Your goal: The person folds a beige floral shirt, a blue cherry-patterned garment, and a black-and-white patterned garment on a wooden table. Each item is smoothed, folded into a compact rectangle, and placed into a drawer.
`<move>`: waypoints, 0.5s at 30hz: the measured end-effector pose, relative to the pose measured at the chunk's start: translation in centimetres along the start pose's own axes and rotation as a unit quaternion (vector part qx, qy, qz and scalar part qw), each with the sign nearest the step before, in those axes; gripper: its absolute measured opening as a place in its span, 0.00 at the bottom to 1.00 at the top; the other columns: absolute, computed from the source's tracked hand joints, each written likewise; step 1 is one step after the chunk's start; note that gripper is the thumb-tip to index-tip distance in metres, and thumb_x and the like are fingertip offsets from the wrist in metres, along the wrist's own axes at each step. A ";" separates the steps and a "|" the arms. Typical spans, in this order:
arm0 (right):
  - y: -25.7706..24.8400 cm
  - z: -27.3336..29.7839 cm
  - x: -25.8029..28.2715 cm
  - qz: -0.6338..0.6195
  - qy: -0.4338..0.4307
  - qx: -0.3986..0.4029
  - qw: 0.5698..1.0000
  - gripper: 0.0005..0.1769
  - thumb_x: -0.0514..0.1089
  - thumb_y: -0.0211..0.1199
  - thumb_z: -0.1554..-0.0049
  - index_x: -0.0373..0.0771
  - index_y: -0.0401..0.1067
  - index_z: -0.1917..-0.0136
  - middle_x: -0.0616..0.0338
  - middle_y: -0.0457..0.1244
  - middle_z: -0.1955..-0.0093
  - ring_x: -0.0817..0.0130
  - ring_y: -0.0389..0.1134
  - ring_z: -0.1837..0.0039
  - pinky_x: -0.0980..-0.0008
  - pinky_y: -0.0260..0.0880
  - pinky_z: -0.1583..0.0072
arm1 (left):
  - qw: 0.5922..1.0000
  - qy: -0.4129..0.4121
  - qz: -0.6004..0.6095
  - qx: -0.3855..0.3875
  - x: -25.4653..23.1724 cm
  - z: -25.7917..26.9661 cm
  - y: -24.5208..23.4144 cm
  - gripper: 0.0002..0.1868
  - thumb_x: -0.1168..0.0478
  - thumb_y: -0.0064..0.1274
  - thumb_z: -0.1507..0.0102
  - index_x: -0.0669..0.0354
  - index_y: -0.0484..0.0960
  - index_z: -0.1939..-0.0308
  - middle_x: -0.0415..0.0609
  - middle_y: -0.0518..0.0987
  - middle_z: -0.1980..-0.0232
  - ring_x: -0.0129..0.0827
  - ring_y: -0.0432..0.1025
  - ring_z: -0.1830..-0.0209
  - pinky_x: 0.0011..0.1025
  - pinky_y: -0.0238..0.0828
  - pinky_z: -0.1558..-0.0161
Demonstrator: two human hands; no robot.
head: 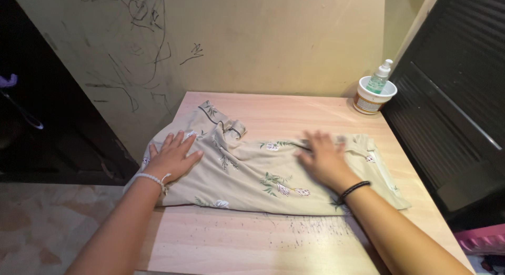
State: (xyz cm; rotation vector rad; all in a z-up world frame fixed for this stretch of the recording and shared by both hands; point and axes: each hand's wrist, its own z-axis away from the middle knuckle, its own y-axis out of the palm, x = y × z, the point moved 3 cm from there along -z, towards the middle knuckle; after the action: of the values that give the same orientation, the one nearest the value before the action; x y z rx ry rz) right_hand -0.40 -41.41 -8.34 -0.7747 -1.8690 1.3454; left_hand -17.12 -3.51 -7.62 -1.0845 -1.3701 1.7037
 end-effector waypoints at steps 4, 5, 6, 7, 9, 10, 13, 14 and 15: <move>-2.3 -1.5 -6.8 -0.030 0.141 -0.079 0.986 0.34 0.66 0.51 0.38 0.43 0.64 0.27 0.49 0.57 0.25 0.51 0.51 0.21 0.21 0.39 0.28 | 0.994 -0.010 0.101 -0.034 -2.7 -0.4 -0.4 0.40 0.30 0.31 0.34 0.39 0.54 0.21 0.44 0.39 0.15 0.43 0.32 0.15 0.66 0.20 0.25; -2.7 -1.4 -8.1 -0.048 0.163 -0.061 0.984 0.34 0.68 0.53 0.39 0.44 0.68 0.30 0.50 0.58 0.26 0.53 0.52 0.21 0.22 0.40 0.28 | 0.994 -0.012 0.108 -0.033 -3.6 -0.7 -0.5 0.41 0.30 0.32 0.35 0.39 0.54 0.21 0.46 0.39 0.15 0.44 0.32 0.15 0.65 0.20 0.25; -3.2 -1.2 -9.3 -0.065 0.183 -0.044 0.980 0.34 0.69 0.55 0.41 0.45 0.71 0.33 0.52 0.60 0.27 0.55 0.53 0.21 0.24 0.41 0.27 | 0.993 -0.013 0.115 -0.032 -4.5 -1.1 -0.5 0.42 0.29 0.33 0.35 0.40 0.54 0.21 0.47 0.39 0.15 0.44 0.31 0.15 0.65 0.20 0.25; -3.5 -1.1 -10.1 -0.083 0.203 -0.026 0.975 0.34 0.71 0.57 0.42 0.46 0.75 0.36 0.54 0.61 0.29 0.56 0.54 0.21 0.25 0.42 0.27 | 0.992 -0.015 0.122 -0.031 -5.3 -1.5 -0.6 0.42 0.29 0.33 0.35 0.40 0.54 0.21 0.48 0.39 0.16 0.44 0.31 0.15 0.65 0.20 0.26; -3.8 -1.1 -10.4 -0.102 0.184 0.001 0.978 0.35 0.72 0.60 0.47 0.48 0.77 0.38 0.56 0.62 0.30 0.58 0.57 0.24 0.28 0.45 0.27 | 0.989 -0.017 0.140 -0.034 -6.0 -2.2 -0.5 0.40 0.30 0.35 0.35 0.42 0.59 0.23 0.51 0.41 0.16 0.47 0.33 0.16 0.66 0.22 0.26; -3.9 -0.9 -10.4 -0.110 0.175 0.015 0.978 0.35 0.73 0.62 0.49 0.49 0.78 0.40 0.58 0.63 0.30 0.59 0.59 0.26 0.30 0.46 0.27 | 0.988 -0.017 0.149 -0.034 -6.2 -2.5 -0.3 0.39 0.30 0.35 0.35 0.43 0.62 0.24 0.52 0.42 0.16 0.48 0.34 0.16 0.67 0.23 0.26; -4.2 -0.8 -9.9 -0.104 0.124 0.009 0.987 0.38 0.72 0.65 0.54 0.54 0.75 0.36 0.58 0.61 0.32 0.58 0.58 0.29 0.26 0.45 0.32 | 0.977 0.028 0.173 -0.125 -6.3 -3.1 0.6 0.36 0.34 0.40 0.35 0.47 0.69 0.28 0.54 0.49 0.17 0.47 0.40 0.16 0.70 0.25 0.28; -4.3 -0.7 -9.9 -0.100 0.125 0.019 0.987 0.35 0.70 0.66 0.53 0.54 0.76 0.37 0.59 0.63 0.35 0.60 0.59 0.31 0.31 0.48 0.33 | 0.973 0.036 0.181 -0.138 -6.0 -3.4 0.9 0.35 0.35 0.41 0.35 0.48 0.70 0.30 0.54 0.51 0.18 0.47 0.41 0.17 0.70 0.26 0.28; -4.5 -0.6 -10.1 -0.096 0.127 0.030 0.987 0.33 0.68 0.68 0.53 0.54 0.76 0.37 0.59 0.64 0.38 0.61 0.61 0.34 0.35 0.51 0.34 | 0.969 0.045 0.189 -0.151 -5.6 -3.6 1.2 0.34 0.36 0.42 0.35 0.49 0.72 0.31 0.54 0.53 0.19 0.47 0.42 0.17 0.70 0.27 0.28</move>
State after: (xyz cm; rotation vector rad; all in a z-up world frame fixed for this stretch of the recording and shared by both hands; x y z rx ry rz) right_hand 5.60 -50.34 -5.84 -0.6816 -1.6492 1.1209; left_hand -11.51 -7.25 -8.06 -1.6627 -1.4654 1.7120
